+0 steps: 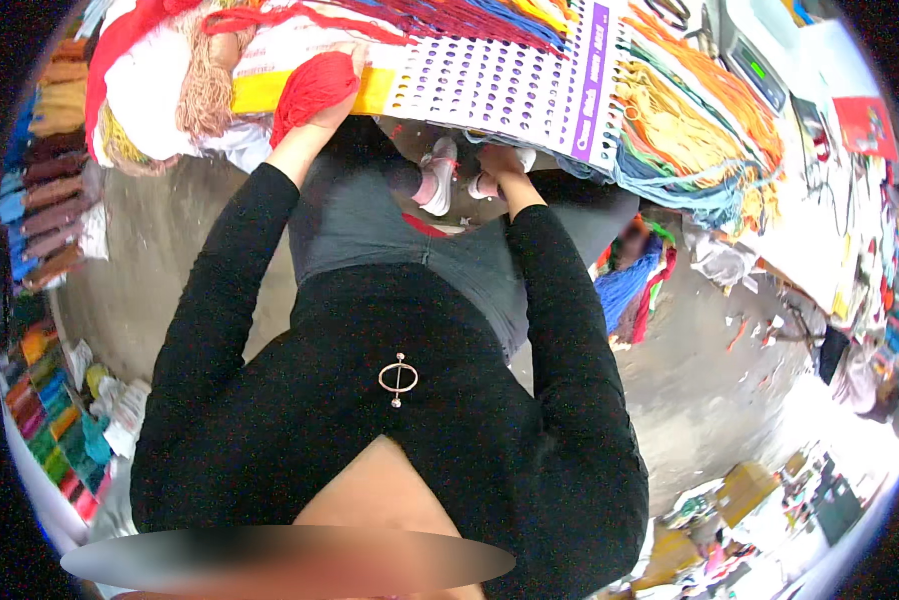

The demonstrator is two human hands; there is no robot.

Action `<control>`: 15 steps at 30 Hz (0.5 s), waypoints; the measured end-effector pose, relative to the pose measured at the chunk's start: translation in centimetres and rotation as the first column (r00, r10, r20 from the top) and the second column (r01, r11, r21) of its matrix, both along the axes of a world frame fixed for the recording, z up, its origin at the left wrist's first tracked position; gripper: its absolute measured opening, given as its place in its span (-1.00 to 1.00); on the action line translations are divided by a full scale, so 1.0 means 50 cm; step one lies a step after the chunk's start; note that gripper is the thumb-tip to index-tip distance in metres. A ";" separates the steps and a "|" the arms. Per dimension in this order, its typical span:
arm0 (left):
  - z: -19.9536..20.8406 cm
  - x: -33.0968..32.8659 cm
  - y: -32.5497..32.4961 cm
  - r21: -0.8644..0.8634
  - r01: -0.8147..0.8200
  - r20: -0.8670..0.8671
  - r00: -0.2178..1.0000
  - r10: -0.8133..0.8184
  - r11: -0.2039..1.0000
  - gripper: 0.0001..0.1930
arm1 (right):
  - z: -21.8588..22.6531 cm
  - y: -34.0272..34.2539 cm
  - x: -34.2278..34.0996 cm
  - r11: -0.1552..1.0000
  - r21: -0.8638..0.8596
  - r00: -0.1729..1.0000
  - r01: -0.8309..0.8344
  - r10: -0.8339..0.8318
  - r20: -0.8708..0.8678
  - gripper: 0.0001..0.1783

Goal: Sorting and organizing bundles of colored yarn at a workbench.

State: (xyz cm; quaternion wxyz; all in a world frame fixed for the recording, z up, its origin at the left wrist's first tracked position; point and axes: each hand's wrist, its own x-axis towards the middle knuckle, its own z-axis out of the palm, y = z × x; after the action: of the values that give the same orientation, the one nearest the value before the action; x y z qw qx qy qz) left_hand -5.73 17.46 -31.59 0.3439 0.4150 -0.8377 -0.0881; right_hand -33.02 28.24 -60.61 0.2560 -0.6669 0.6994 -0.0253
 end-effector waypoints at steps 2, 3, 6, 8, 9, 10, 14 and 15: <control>-0.019 0.064 0.011 0.024 -0.128 0.085 0.988 0.126 0.991 -0.66 | 0.047 -0.010 0.080 0.974 -0.128 0.982 -0.187 0.191 0.013 -0.66; -0.016 0.101 0.025 0.032 -0.198 0.135 0.972 0.192 0.980 -0.67 | 0.097 -0.016 0.127 0.994 -0.072 0.978 -0.076 0.089 0.189 -0.69; -0.008 0.031 0.007 0.031 -0.087 0.082 0.993 0.084 0.996 -0.70 | 0.017 -0.006 0.020 0.989 0.135 0.963 -0.058 0.019 0.270 -0.71; -0.007 0.037 0.013 0.051 -0.097 0.091 0.992 0.092 0.994 -0.73 | 0.015 -0.003 0.038 0.989 0.135 0.944 -0.063 0.015 0.330 -0.71; -0.006 0.041 0.017 0.052 -0.117 0.104 0.988 0.111 0.992 -0.73 | 0.015 0.004 0.047 0.980 0.079 0.964 -0.182 0.162 0.211 -0.73; -0.006 0.041 0.017 0.051 -0.130 0.114 0.986 0.123 0.990 -0.74 | 0.011 0.006 0.046 0.954 0.034 0.952 -0.299 0.295 0.076 -0.74; -0.013 0.060 0.019 0.045 -0.203 0.137 0.971 0.196 0.978 -0.74 | -0.017 0.004 0.079 0.881 0.041 0.882 -0.472 0.472 0.011 -0.73; -0.013 0.073 0.020 0.035 -0.219 0.147 0.966 0.212 0.975 -0.74 | -0.026 0.001 0.097 0.874 0.028 0.874 -0.486 0.486 0.018 -0.73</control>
State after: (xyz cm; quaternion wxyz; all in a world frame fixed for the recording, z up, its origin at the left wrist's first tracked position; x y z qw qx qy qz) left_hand -2.09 18.45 -32.25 0.2800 0.5175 -0.8075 -0.0414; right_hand -28.19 28.31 -61.89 0.2685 -0.8167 0.5085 0.0474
